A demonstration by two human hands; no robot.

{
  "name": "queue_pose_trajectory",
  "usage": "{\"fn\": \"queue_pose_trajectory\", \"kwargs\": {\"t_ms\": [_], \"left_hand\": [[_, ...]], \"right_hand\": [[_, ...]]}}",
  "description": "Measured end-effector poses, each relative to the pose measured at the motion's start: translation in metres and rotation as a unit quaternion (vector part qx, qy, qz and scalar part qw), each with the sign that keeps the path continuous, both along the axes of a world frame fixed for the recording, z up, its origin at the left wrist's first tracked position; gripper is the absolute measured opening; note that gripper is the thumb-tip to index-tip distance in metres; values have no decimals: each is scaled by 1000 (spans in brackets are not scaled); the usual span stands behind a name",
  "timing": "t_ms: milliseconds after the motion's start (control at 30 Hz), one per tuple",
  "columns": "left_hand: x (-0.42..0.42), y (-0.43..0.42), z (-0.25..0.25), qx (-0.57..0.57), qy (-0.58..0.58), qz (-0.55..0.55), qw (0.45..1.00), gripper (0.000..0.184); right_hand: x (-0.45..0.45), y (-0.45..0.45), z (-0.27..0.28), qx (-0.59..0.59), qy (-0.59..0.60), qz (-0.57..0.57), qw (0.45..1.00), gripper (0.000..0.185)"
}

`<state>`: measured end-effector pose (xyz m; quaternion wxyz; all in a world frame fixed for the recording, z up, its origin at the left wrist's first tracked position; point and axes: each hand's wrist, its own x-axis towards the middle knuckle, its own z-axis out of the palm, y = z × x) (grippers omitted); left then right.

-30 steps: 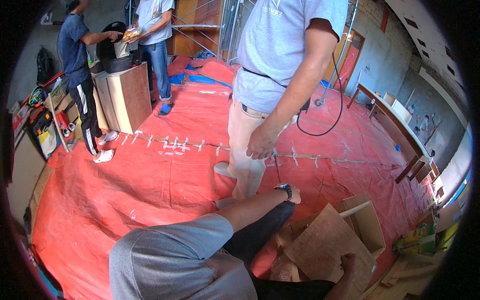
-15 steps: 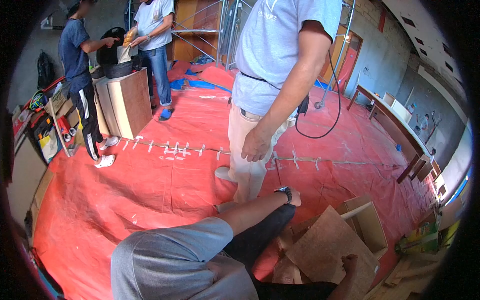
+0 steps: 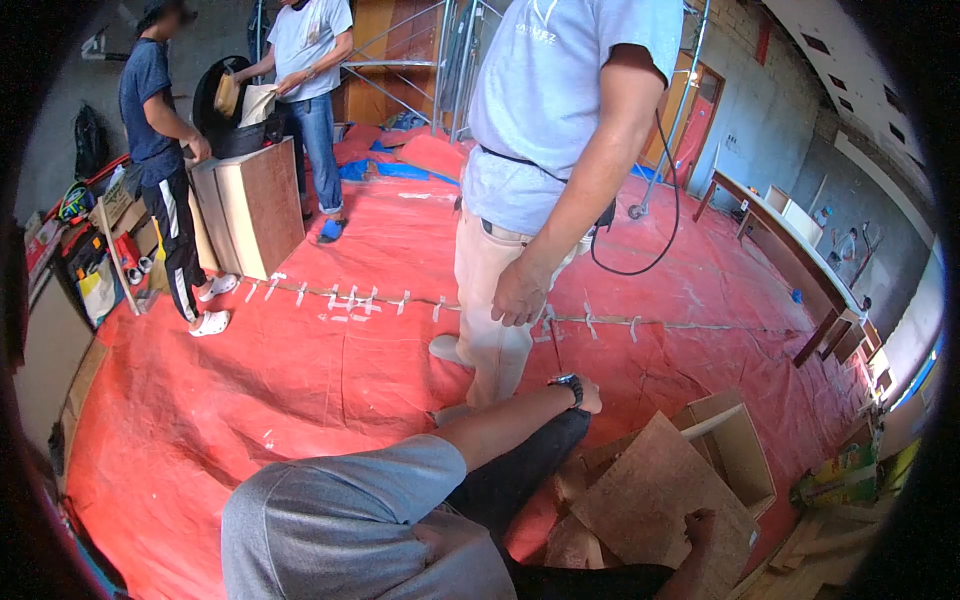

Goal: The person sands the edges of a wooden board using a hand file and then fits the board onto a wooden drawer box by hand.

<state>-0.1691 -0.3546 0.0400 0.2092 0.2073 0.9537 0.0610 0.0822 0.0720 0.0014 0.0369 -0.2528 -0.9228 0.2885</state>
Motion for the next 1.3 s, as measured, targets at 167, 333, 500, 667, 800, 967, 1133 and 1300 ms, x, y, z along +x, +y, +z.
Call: {"fn": "queue_pose_trajectory", "kwargs": {"t_ms": [167,333,500,667,800,967,1133,1300], "left_hand": [[12,-9,6,57,42,-25,997,53],[5,-5,-3,51,65,-38,996,53],[-1,3,-10,20,49,1,999,56],[2,-1,-4,30,52,-30,998,58],[-8,4,-19,29,58,-18,998,56],[-5,1,-18,42,72,-31,996,50],[-13,10,-44,58,116,-7,991,48],[15,-6,3,54,75,-40,995,49]], "right_hand": [[-5,27,-22,-17,15,39,999,21],[-11,46,-46,-17,38,27,999,23],[-11,33,-29,-8,-18,0,1000,28],[-13,38,-28,-24,-45,18,999,36],[-15,48,-45,-41,-7,16,999,36],[-6,27,-30,-26,45,17,998,18],[-26,98,-105,80,149,103,980,16],[-4,19,-13,11,-7,80,997,19]]}}
